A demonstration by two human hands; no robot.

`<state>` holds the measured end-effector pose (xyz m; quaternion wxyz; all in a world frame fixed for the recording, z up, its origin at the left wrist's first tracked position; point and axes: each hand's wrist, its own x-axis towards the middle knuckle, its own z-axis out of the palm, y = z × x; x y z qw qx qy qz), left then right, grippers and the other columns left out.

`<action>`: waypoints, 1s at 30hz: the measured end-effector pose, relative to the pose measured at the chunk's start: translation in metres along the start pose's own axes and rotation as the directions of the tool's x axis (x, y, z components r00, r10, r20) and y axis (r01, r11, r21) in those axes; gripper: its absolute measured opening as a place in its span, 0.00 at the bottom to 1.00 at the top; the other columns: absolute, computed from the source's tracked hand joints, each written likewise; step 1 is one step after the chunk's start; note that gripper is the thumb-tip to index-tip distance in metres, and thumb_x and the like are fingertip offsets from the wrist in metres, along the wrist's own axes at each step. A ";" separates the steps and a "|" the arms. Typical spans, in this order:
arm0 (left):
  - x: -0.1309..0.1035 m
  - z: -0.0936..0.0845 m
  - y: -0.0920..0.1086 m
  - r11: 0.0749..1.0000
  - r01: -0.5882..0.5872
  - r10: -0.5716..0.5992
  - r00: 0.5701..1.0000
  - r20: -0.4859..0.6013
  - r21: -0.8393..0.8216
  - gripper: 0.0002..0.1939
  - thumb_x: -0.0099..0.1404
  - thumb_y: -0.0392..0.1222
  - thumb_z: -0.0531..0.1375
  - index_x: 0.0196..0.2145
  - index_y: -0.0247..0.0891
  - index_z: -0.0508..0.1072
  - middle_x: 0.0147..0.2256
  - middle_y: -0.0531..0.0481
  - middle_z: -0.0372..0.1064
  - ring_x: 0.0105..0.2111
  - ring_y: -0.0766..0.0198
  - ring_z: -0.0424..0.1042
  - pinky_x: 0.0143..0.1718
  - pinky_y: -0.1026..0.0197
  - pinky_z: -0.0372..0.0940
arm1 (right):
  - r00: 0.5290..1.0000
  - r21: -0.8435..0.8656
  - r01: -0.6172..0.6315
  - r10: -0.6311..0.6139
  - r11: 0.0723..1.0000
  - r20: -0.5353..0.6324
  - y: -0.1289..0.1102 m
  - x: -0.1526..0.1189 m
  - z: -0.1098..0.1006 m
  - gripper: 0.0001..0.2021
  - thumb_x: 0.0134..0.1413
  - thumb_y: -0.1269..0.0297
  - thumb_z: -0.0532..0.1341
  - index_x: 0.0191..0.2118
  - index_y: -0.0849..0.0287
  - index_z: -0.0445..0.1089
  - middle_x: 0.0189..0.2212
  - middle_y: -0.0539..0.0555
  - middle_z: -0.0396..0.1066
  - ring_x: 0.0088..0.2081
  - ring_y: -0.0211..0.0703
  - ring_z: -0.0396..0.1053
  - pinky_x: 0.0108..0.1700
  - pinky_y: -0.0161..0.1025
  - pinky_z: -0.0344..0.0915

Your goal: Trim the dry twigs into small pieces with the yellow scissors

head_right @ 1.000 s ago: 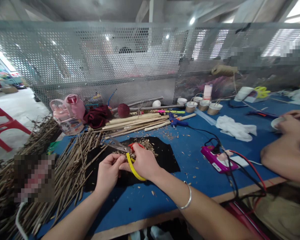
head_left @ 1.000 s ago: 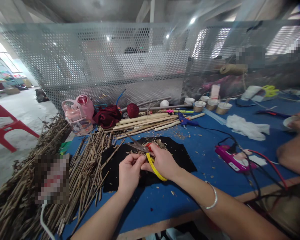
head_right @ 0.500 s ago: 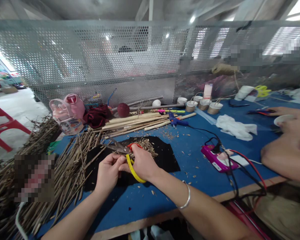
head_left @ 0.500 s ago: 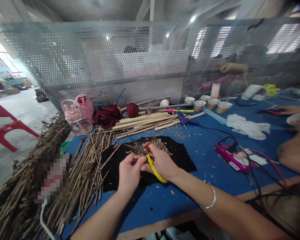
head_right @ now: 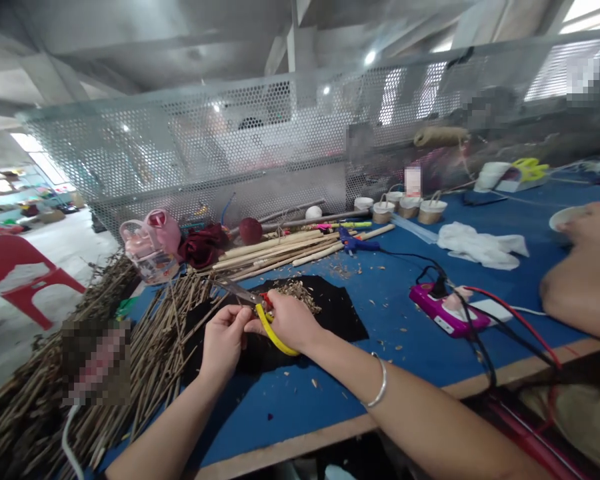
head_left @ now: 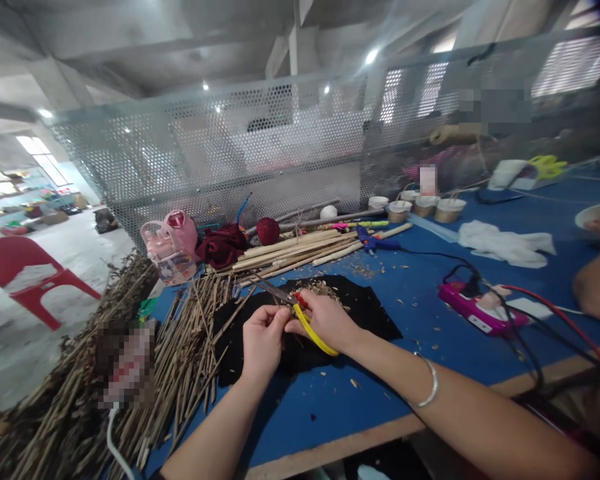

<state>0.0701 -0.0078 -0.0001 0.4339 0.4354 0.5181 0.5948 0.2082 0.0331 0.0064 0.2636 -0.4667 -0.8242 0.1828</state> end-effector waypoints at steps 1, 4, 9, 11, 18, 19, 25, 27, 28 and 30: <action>0.001 0.000 0.000 1.000 -0.004 0.004 1.000 0.005 0.001 0.17 0.52 0.52 0.61 0.26 0.32 0.68 0.18 0.56 0.63 0.12 0.77 0.54 0.11 0.72 0.50 | 1.000 -0.026 -0.004 0.003 1.000 -0.011 0.000 0.000 -0.001 0.23 0.40 0.41 0.60 0.32 0.57 0.58 0.23 0.50 0.65 0.24 0.39 0.63 0.25 0.32 0.49; 0.002 -0.001 -0.001 1.000 -0.007 0.008 0.999 0.033 -0.013 0.18 0.53 0.54 0.60 0.28 0.32 0.68 0.21 0.53 0.67 0.13 0.75 0.56 0.12 0.71 0.53 | 1.000 -0.075 -0.005 0.003 0.997 -0.028 -0.002 -0.002 -0.002 0.26 0.38 0.41 0.61 0.35 0.57 0.59 0.25 0.51 0.66 0.28 0.43 0.66 0.27 0.33 0.51; 0.001 -0.001 -0.002 1.000 -0.015 0.016 0.998 0.055 -0.027 0.19 0.52 0.54 0.60 0.27 0.32 0.67 0.21 0.53 0.67 0.14 0.74 0.57 0.12 0.71 0.53 | 0.998 -0.063 0.042 -0.045 0.997 -0.051 -0.003 -0.003 0.001 0.27 0.36 0.42 0.63 0.36 0.58 0.58 0.29 0.53 0.66 0.30 0.43 0.66 0.30 0.35 0.54; 0.000 0.000 -0.002 1.000 -0.015 0.017 0.998 0.062 -0.025 0.19 0.52 0.54 0.60 0.27 0.32 0.68 0.21 0.53 0.67 0.14 0.74 0.58 0.12 0.71 0.53 | 0.994 -0.078 0.082 -0.088 0.994 -0.072 -0.003 -0.002 0.000 0.27 0.35 0.42 0.63 0.35 0.59 0.59 0.31 0.54 0.65 0.32 0.43 0.65 0.32 0.36 0.56; 0.000 0.000 -0.001 0.999 -0.035 0.036 0.996 0.077 -0.009 0.18 0.52 0.53 0.60 0.29 0.32 0.70 0.21 0.53 0.67 0.14 0.74 0.57 0.12 0.71 0.53 | 0.982 -0.091 0.157 -0.166 0.983 -0.092 -0.003 -0.002 -0.002 0.27 0.36 0.42 0.62 0.35 0.59 0.58 0.31 0.54 0.64 0.33 0.43 0.63 0.34 0.37 0.57; -0.001 0.000 -0.002 0.999 -0.034 0.036 0.996 0.085 -0.018 0.18 0.52 0.52 0.60 0.29 0.32 0.71 0.21 0.52 0.67 0.14 0.74 0.57 0.12 0.71 0.54 | 0.984 -0.077 0.150 -0.156 0.986 -0.089 -0.003 -0.002 -0.001 0.27 0.37 0.42 0.62 0.35 0.59 0.58 0.31 0.53 0.64 0.33 0.43 0.63 0.33 0.37 0.57; -0.002 0.002 -0.003 0.999 -0.034 0.037 0.994 0.098 -0.039 0.18 0.52 0.51 0.61 0.31 0.31 0.73 0.23 0.51 0.68 0.16 0.72 0.60 0.14 0.69 0.57 | 0.987 -0.063 0.131 -0.136 0.989 -0.081 -0.004 -0.001 -0.003 0.25 0.38 0.44 0.63 0.35 0.59 0.57 0.31 0.52 0.63 0.30 0.41 0.62 0.31 0.35 0.55; 0.000 0.001 -0.004 0.998 -0.042 0.047 0.995 0.087 -0.051 0.18 0.52 0.51 0.61 0.31 0.31 0.72 0.23 0.51 0.69 0.16 0.72 0.61 0.14 0.69 0.57 | 0.987 -0.072 0.136 -0.141 0.988 -0.075 -0.005 -0.002 -0.004 0.26 0.36 0.45 0.64 0.35 0.59 0.58 0.30 0.52 0.63 0.31 0.41 0.63 0.31 0.35 0.55; 0.000 0.000 -0.004 0.997 -0.049 0.054 0.995 0.084 -0.060 0.18 0.52 0.52 0.61 0.31 0.32 0.72 0.23 0.51 0.69 0.16 0.72 0.60 0.14 0.69 0.57 | 0.987 -0.073 0.135 -0.140 0.988 -0.074 -0.005 -0.002 -0.005 0.26 0.36 0.45 0.64 0.35 0.59 0.58 0.30 0.52 0.63 0.31 0.41 0.63 0.32 0.35 0.55; 0.002 -0.001 -0.005 0.996 -0.059 0.065 0.994 0.086 -0.072 0.18 0.52 0.52 0.61 0.30 0.31 0.72 0.22 0.52 0.69 0.15 0.73 0.60 0.14 0.69 0.56 | 0.987 -0.071 0.132 -0.138 0.989 -0.077 -0.006 -0.002 -0.005 0.26 0.35 0.45 0.65 0.35 0.59 0.58 0.30 0.53 0.64 0.32 0.42 0.63 0.33 0.36 0.56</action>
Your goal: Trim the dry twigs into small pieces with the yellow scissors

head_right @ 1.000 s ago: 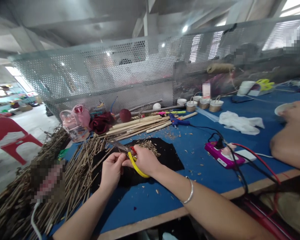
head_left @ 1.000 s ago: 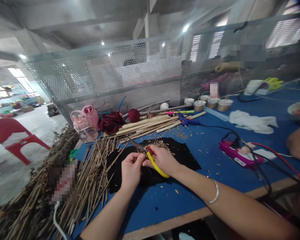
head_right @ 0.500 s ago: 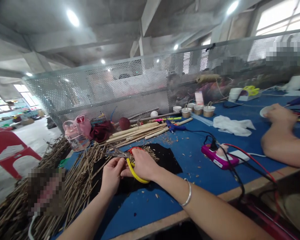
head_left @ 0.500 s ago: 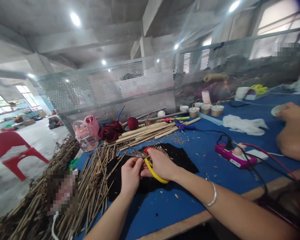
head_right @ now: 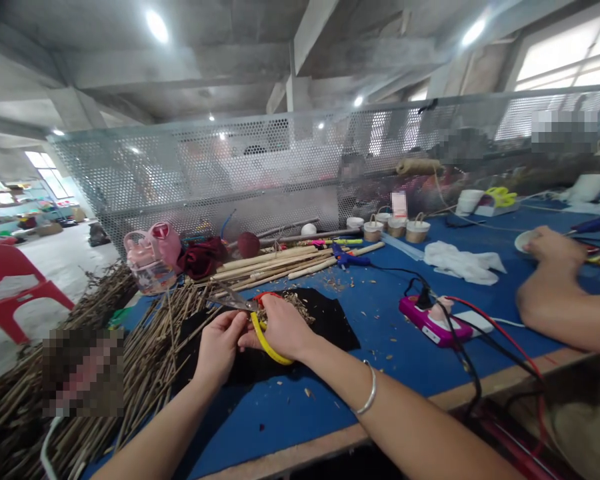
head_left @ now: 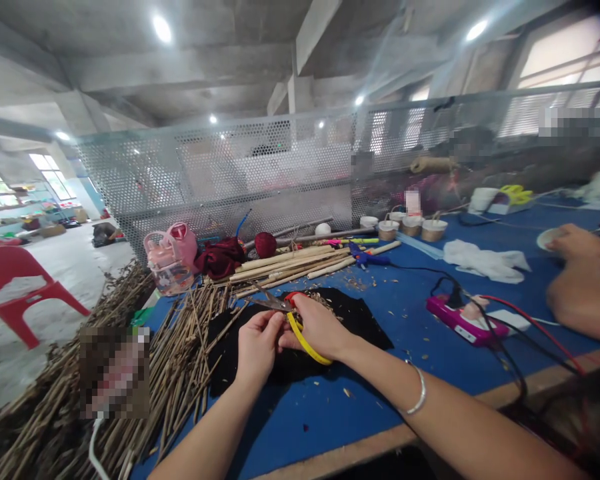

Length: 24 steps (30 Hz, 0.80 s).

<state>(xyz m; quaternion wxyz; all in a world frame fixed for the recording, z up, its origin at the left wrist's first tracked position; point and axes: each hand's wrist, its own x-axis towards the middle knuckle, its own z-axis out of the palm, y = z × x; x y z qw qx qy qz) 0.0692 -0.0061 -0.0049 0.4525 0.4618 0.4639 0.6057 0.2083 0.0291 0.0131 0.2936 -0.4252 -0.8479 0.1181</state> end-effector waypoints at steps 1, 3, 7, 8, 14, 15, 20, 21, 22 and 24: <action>0.000 0.000 0.000 1.000 0.000 0.000 1.000 0.005 -0.002 0.18 0.51 0.52 0.61 0.30 0.31 0.72 0.23 0.51 0.69 0.15 0.73 0.59 0.14 0.69 0.56 | 1.000 0.004 0.002 -0.002 1.000 -0.002 0.000 0.000 0.000 0.26 0.35 0.45 0.65 0.35 0.59 0.58 0.30 0.53 0.64 0.32 0.42 0.64 0.33 0.35 0.56; 0.000 0.000 -0.001 1.000 0.004 -0.004 1.000 0.011 0.000 0.18 0.52 0.51 0.61 0.30 0.31 0.72 0.22 0.52 0.69 0.15 0.73 0.60 0.14 0.69 0.56 | 1.000 0.020 0.001 -0.001 1.000 0.005 -0.001 0.000 0.000 0.26 0.35 0.44 0.64 0.34 0.58 0.57 0.30 0.52 0.64 0.31 0.41 0.64 0.32 0.35 0.55; -0.002 0.001 0.001 1.000 0.016 -0.016 1.000 0.003 0.025 0.17 0.52 0.51 0.61 0.30 0.31 0.72 0.22 0.51 0.68 0.17 0.72 0.61 0.15 0.69 0.58 | 0.996 0.051 -0.072 0.069 0.996 0.060 -0.001 -0.001 0.001 0.26 0.37 0.43 0.63 0.35 0.57 0.57 0.26 0.50 0.65 0.27 0.39 0.64 0.28 0.33 0.52; -0.002 0.001 0.002 0.999 0.016 -0.016 1.000 0.000 0.031 0.17 0.53 0.51 0.60 0.31 0.31 0.72 0.23 0.51 0.69 0.18 0.72 0.61 0.16 0.69 0.58 | 0.994 0.045 -0.091 0.088 0.995 0.063 -0.001 -0.001 0.001 0.26 0.37 0.43 0.62 0.35 0.57 0.57 0.25 0.49 0.65 0.26 0.39 0.64 0.27 0.33 0.51; -0.003 0.002 0.004 0.999 0.036 -0.037 0.999 0.027 0.034 0.20 0.53 0.50 0.61 0.39 0.32 0.73 0.28 0.47 0.72 0.22 0.70 0.66 0.19 0.70 0.61 | 0.994 -0.028 -0.105 0.106 0.994 0.009 0.001 0.000 0.001 0.26 0.35 0.41 0.62 0.34 0.56 0.57 0.22 0.47 0.64 0.24 0.38 0.63 0.26 0.32 0.49; -0.003 0.002 0.004 0.998 0.041 -0.042 0.999 0.021 0.049 0.20 0.53 0.50 0.61 0.38 0.31 0.73 0.28 0.47 0.72 0.21 0.70 0.65 0.19 0.70 0.60 | 0.995 -0.040 -0.102 0.102 0.994 0.008 0.002 0.000 0.001 0.27 0.35 0.40 0.62 0.34 0.56 0.57 0.22 0.47 0.65 0.24 0.38 0.63 0.26 0.32 0.49; -0.001 0.001 0.000 0.994 0.054 -0.051 0.998 -0.030 0.096 0.21 0.52 0.49 0.61 0.40 0.32 0.74 0.29 0.46 0.73 0.20 0.71 0.64 0.17 0.70 0.59 | 0.993 -0.110 -0.120 0.121 0.987 0.003 0.006 0.002 0.000 0.26 0.36 0.38 0.60 0.32 0.57 0.59 0.23 0.50 0.66 0.25 0.39 0.64 0.25 0.32 0.49; -0.001 0.001 0.000 0.994 0.056 -0.053 0.998 -0.040 0.097 0.21 0.52 0.49 0.61 0.40 0.32 0.74 0.30 0.46 0.73 0.20 0.71 0.64 0.17 0.70 0.59 | 0.991 -0.113 -0.129 0.131 0.985 0.010 0.006 0.003 0.001 0.26 0.37 0.38 0.59 0.32 0.57 0.59 0.23 0.50 0.67 0.25 0.39 0.65 0.25 0.32 0.49; -0.001 0.001 0.000 0.994 0.059 -0.055 0.997 -0.047 0.095 0.21 0.52 0.49 0.61 0.40 0.32 0.74 0.30 0.46 0.73 0.20 0.71 0.64 0.17 0.70 0.59 | 0.990 -0.112 -0.137 0.140 0.984 0.020 0.006 0.003 0.001 0.25 0.38 0.37 0.58 0.31 0.57 0.59 0.23 0.50 0.67 0.24 0.39 0.65 0.25 0.32 0.49; -0.001 0.002 0.000 0.995 0.063 -0.059 0.997 -0.052 0.079 0.21 0.52 0.49 0.61 0.40 0.33 0.74 0.30 0.47 0.73 0.21 0.71 0.64 0.17 0.70 0.60 | 0.988 -0.114 -0.144 0.149 0.983 0.032 0.006 0.003 0.002 0.25 0.41 0.38 0.57 0.31 0.57 0.60 0.24 0.51 0.67 0.25 0.40 0.65 0.25 0.32 0.49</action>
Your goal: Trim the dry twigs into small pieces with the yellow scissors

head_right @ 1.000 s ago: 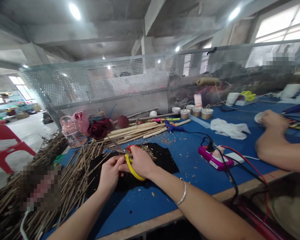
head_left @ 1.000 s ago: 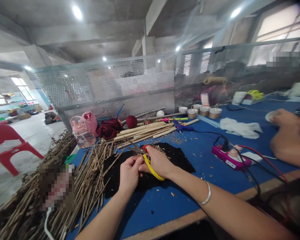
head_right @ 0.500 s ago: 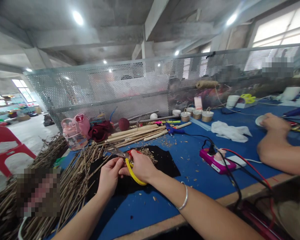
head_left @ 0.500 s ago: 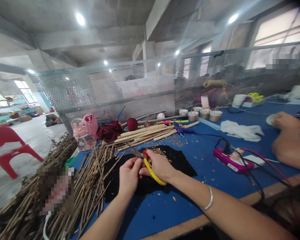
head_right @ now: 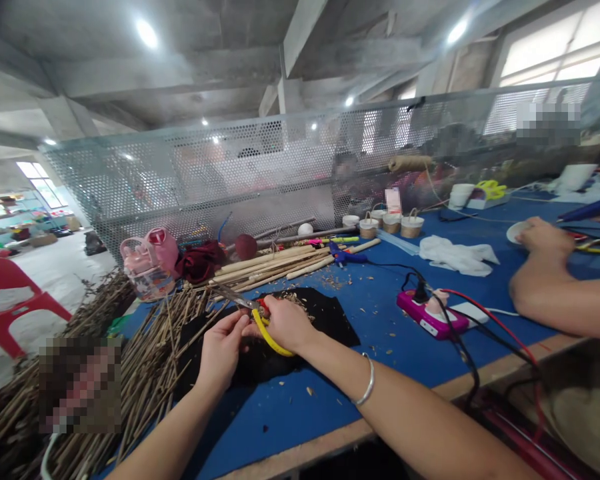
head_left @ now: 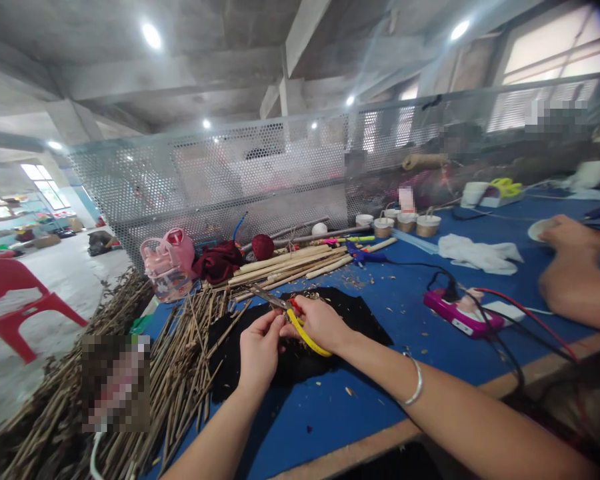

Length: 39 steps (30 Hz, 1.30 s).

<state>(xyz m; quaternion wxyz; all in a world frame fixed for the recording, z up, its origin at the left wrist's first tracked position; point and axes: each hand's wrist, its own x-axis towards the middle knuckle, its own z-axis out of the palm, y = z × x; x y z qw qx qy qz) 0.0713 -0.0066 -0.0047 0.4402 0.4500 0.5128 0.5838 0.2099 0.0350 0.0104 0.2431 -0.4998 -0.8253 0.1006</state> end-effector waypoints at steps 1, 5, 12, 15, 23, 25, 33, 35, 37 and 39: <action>0.000 0.000 0.000 1.000 0.002 -0.002 1.000 0.002 -0.012 0.21 0.52 0.48 0.61 0.40 0.33 0.74 0.30 0.47 0.73 0.21 0.70 0.64 0.17 0.70 0.60 | 1.000 -0.007 0.000 0.000 1.000 -0.001 -0.001 0.000 0.000 0.24 0.41 0.38 0.56 0.32 0.57 0.60 0.24 0.51 0.68 0.25 0.40 0.66 0.25 0.32 0.50; 0.000 0.001 0.002 0.999 0.003 -0.002 1.000 0.027 -0.046 0.19 0.53 0.49 0.60 0.38 0.32 0.74 0.27 0.48 0.72 0.20 0.71 0.64 0.17 0.70 0.59 | 0.998 -0.040 0.040 -0.041 0.998 -0.036 -0.002 -0.001 0.001 0.26 0.39 0.39 0.59 0.36 0.58 0.59 0.28 0.53 0.68 0.30 0.43 0.67 0.29 0.34 0.53; 0.003 0.000 -0.005 0.997 -0.073 0.075 0.995 0.069 -0.029 0.17 0.54 0.50 0.59 0.33 0.31 0.75 0.27 0.47 0.72 0.19 0.71 0.63 0.18 0.68 0.59 | 0.984 -0.096 0.137 -0.147 0.986 -0.097 -0.001 0.000 0.000 0.27 0.37 0.41 0.60 0.35 0.59 0.58 0.32 0.56 0.66 0.34 0.45 0.65 0.34 0.37 0.57; 0.003 -0.001 -0.006 0.997 -0.073 0.075 0.994 0.081 -0.036 0.17 0.54 0.50 0.59 0.33 0.31 0.76 0.29 0.46 0.72 0.18 0.71 0.62 0.18 0.67 0.59 | 0.987 -0.101 0.128 -0.136 0.987 -0.084 -0.001 0.000 -0.001 0.27 0.37 0.40 0.60 0.35 0.58 0.58 0.32 0.56 0.66 0.33 0.45 0.65 0.33 0.37 0.56; 0.002 -0.001 -0.003 0.996 -0.065 0.069 0.995 0.070 -0.066 0.19 0.54 0.50 0.59 0.38 0.32 0.74 0.26 0.49 0.71 0.19 0.71 0.62 0.19 0.68 0.60 | 1.000 -0.092 0.023 -0.021 0.996 0.016 -0.002 -0.002 -0.002 0.27 0.38 0.37 0.57 0.35 0.57 0.57 0.27 0.53 0.69 0.30 0.46 0.69 0.28 0.34 0.53; 0.001 0.000 -0.002 0.996 -0.049 0.053 0.997 0.055 -0.071 0.20 0.54 0.50 0.60 0.40 0.33 0.74 0.27 0.49 0.72 0.20 0.70 0.64 0.20 0.68 0.61 | 0.999 -0.097 0.007 -0.004 0.995 0.037 -0.003 -0.001 -0.003 0.27 0.40 0.36 0.56 0.34 0.57 0.58 0.27 0.54 0.70 0.30 0.46 0.69 0.28 0.34 0.53; 0.001 -0.001 -0.002 0.992 -0.112 0.116 0.992 0.056 -0.066 0.18 0.57 0.49 0.57 0.39 0.33 0.74 0.31 0.45 0.73 0.25 0.65 0.69 0.28 0.65 0.64 | 1.000 -0.151 0.023 -0.020 0.988 0.021 -0.004 -0.001 -0.006 0.29 0.37 0.38 0.60 0.37 0.58 0.59 0.31 0.56 0.69 0.34 0.48 0.69 0.31 0.36 0.54; 0.001 -0.001 -0.003 0.987 -0.161 0.162 0.986 0.034 -0.017 0.16 0.57 0.48 0.57 0.36 0.33 0.75 0.32 0.44 0.74 0.31 0.61 0.71 0.35 0.62 0.64 | 0.999 -0.144 0.052 -0.050 0.988 0.012 -0.004 0.000 -0.005 0.29 0.35 0.39 0.61 0.36 0.59 0.59 0.33 0.56 0.68 0.35 0.47 0.68 0.32 0.36 0.55; 0.001 -0.002 -0.003 0.980 -0.197 0.197 0.980 0.024 0.022 0.15 0.57 0.47 0.57 0.35 0.33 0.76 0.33 0.44 0.74 0.34 0.60 0.71 0.39 0.61 0.64 | 0.997 -0.129 0.077 -0.078 0.989 -0.004 -0.003 0.000 -0.004 0.29 0.35 0.39 0.61 0.35 0.59 0.59 0.34 0.57 0.67 0.36 0.47 0.67 0.33 0.36 0.56; 0.001 -0.002 -0.002 0.980 -0.198 0.197 0.980 0.033 0.020 0.15 0.57 0.48 0.57 0.34 0.33 0.76 0.33 0.44 0.74 0.33 0.61 0.71 0.39 0.61 0.63 | 0.995 -0.104 0.095 -0.097 0.990 -0.017 -0.003 0.000 -0.003 0.28 0.36 0.40 0.61 0.35 0.59 0.59 0.33 0.56 0.67 0.35 0.46 0.67 0.33 0.36 0.56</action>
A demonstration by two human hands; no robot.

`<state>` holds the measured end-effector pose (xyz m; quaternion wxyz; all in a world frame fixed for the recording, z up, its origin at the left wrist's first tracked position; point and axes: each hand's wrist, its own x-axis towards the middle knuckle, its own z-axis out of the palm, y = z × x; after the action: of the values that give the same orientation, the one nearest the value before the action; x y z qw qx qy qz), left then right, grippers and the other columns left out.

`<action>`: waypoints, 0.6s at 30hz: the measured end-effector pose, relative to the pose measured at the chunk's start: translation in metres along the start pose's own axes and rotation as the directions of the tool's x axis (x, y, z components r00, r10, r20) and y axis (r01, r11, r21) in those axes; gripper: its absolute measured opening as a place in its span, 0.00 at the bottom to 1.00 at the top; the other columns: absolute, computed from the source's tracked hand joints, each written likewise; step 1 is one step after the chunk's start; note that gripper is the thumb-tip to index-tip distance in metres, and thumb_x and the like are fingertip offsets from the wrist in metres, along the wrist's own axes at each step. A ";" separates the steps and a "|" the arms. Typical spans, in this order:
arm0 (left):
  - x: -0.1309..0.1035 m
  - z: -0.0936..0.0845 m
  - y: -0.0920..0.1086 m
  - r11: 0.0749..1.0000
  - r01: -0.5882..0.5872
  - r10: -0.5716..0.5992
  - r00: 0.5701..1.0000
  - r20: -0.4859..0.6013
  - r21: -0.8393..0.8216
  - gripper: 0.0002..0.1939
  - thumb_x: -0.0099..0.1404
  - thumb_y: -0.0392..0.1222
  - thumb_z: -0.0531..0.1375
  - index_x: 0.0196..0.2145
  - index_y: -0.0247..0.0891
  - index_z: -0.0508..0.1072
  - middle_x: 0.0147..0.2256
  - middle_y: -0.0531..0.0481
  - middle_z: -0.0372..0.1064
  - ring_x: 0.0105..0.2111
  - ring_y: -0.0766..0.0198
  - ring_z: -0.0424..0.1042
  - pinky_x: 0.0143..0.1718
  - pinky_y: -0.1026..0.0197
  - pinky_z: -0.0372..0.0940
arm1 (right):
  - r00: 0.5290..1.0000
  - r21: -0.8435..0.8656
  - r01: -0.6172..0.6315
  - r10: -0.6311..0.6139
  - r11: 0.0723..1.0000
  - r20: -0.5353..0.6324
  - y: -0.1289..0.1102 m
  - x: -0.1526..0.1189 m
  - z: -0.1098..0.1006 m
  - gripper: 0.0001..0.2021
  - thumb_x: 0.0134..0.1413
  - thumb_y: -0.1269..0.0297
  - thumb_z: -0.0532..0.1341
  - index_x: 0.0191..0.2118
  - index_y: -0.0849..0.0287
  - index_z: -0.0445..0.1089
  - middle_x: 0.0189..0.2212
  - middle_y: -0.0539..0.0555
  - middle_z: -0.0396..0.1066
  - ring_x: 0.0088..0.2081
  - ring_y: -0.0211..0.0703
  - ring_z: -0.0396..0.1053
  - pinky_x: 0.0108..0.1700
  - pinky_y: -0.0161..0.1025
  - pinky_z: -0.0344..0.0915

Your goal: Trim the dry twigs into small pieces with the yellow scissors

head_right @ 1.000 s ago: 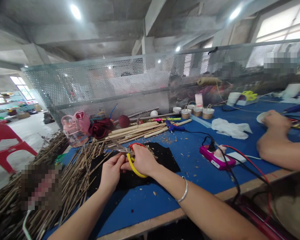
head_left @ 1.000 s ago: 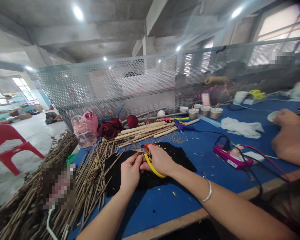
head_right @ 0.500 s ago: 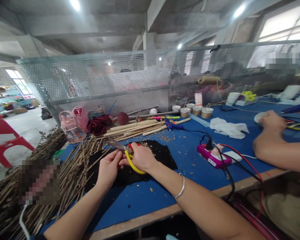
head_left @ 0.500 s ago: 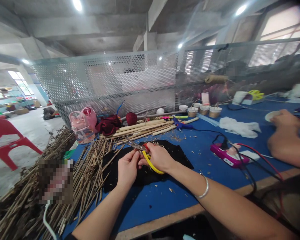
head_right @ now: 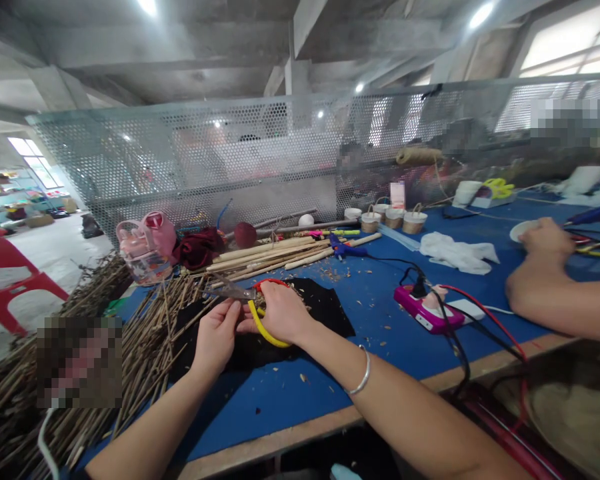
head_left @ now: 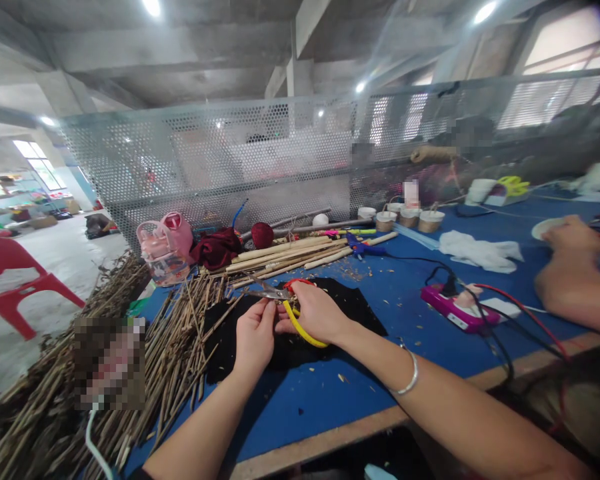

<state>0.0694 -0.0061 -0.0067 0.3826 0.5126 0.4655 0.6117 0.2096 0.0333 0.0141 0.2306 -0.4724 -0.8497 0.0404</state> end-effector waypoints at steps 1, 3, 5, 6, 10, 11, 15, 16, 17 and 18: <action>0.000 0.000 0.001 1.000 0.010 -0.010 1.000 0.006 -0.011 0.15 0.57 0.48 0.57 0.34 0.33 0.76 0.34 0.44 0.74 0.33 0.61 0.71 0.39 0.62 0.64 | 1.000 0.015 0.004 -0.004 1.000 -0.004 0.000 0.000 0.001 0.28 0.36 0.40 0.61 0.36 0.59 0.59 0.33 0.56 0.67 0.35 0.46 0.67 0.33 0.36 0.56; -0.001 0.001 0.002 0.998 0.047 -0.046 0.999 0.022 -0.040 0.16 0.57 0.48 0.57 0.35 0.33 0.76 0.34 0.44 0.74 0.32 0.61 0.71 0.36 0.62 0.64 | 1.000 0.045 -0.008 0.007 0.999 0.004 -0.001 -0.002 0.002 0.27 0.39 0.40 0.60 0.36 0.59 0.58 0.32 0.55 0.68 0.34 0.45 0.67 0.32 0.35 0.55; -0.002 0.001 0.003 0.995 0.084 -0.081 0.996 0.044 -0.059 0.18 0.57 0.49 0.57 0.37 0.32 0.75 0.33 0.44 0.74 0.29 0.62 0.70 0.31 0.64 0.65 | 0.999 0.068 -0.039 0.038 0.997 0.021 -0.002 -0.003 0.003 0.27 0.40 0.40 0.59 0.37 0.58 0.58 0.30 0.54 0.68 0.32 0.44 0.67 0.30 0.35 0.54; -0.002 0.002 0.003 0.994 0.095 -0.091 0.994 0.054 -0.063 0.18 0.57 0.49 0.57 0.39 0.32 0.75 0.33 0.44 0.74 0.28 0.63 0.70 0.29 0.64 0.64 | 0.998 0.078 -0.055 0.053 0.995 0.028 -0.002 -0.003 0.004 0.26 0.40 0.40 0.59 0.37 0.58 0.57 0.30 0.54 0.68 0.31 0.43 0.67 0.29 0.34 0.53; -0.003 0.003 0.004 0.992 0.096 -0.091 0.994 0.062 -0.078 0.19 0.57 0.49 0.57 0.41 0.33 0.74 0.33 0.45 0.73 0.26 0.65 0.69 0.26 0.66 0.64 | 0.996 0.114 -0.084 0.080 0.990 0.041 -0.002 -0.004 0.007 0.27 0.39 0.39 0.60 0.36 0.57 0.57 0.28 0.52 0.68 0.29 0.42 0.67 0.26 0.33 0.50; -0.003 0.003 0.005 0.992 0.091 -0.087 0.994 0.060 -0.082 0.19 0.57 0.49 0.57 0.41 0.33 0.73 0.33 0.46 0.73 0.26 0.66 0.69 0.26 0.67 0.63 | 0.996 0.119 -0.086 0.082 0.989 0.041 -0.002 -0.003 0.008 0.27 0.39 0.39 0.60 0.36 0.57 0.58 0.27 0.52 0.68 0.28 0.42 0.67 0.26 0.33 0.50; -0.004 0.004 0.007 0.991 0.106 -0.103 0.994 0.034 -0.083 0.21 0.56 0.50 0.58 0.43 0.34 0.73 0.31 0.47 0.73 0.22 0.68 0.67 0.23 0.68 0.62 | 0.994 0.086 -0.105 0.102 0.991 0.040 -0.001 -0.002 0.009 0.25 0.40 0.39 0.58 0.34 0.57 0.58 0.27 0.53 0.69 0.28 0.42 0.68 0.25 0.33 0.50; -0.004 0.004 0.007 0.989 0.120 -0.118 0.993 0.021 -0.084 0.22 0.56 0.50 0.58 0.43 0.34 0.72 0.31 0.47 0.73 0.22 0.68 0.67 0.22 0.68 0.62 | 0.993 0.074 -0.108 0.105 0.991 0.048 -0.002 -0.001 0.009 0.25 0.40 0.39 0.58 0.33 0.57 0.59 0.27 0.53 0.69 0.28 0.43 0.68 0.25 0.33 0.50; -0.004 0.005 0.007 0.987 0.134 -0.134 0.991 0.012 -0.085 0.22 0.55 0.51 0.58 0.44 0.34 0.72 0.30 0.47 0.73 0.22 0.68 0.67 0.21 0.68 0.62 | 0.993 0.065 -0.109 0.106 0.992 0.058 -0.002 -0.001 0.008 0.25 0.41 0.39 0.58 0.33 0.57 0.59 0.27 0.53 0.69 0.29 0.43 0.68 0.26 0.33 0.50; -0.004 0.005 0.008 0.985 0.147 -0.147 0.989 0.008 -0.087 0.22 0.54 0.51 0.59 0.43 0.34 0.72 0.30 0.47 0.73 0.21 0.68 0.67 0.21 0.68 0.62 | 0.992 0.058 -0.109 0.106 0.992 0.066 -0.003 -0.001 0.007 0.24 0.42 0.39 0.58 0.33 0.57 0.59 0.27 0.53 0.69 0.29 0.44 0.69 0.26 0.33 0.50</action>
<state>0.0746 -0.0112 -0.0003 0.4488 0.4602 0.4746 0.6013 0.2050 0.0320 0.0081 0.2154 -0.5087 -0.8283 0.0937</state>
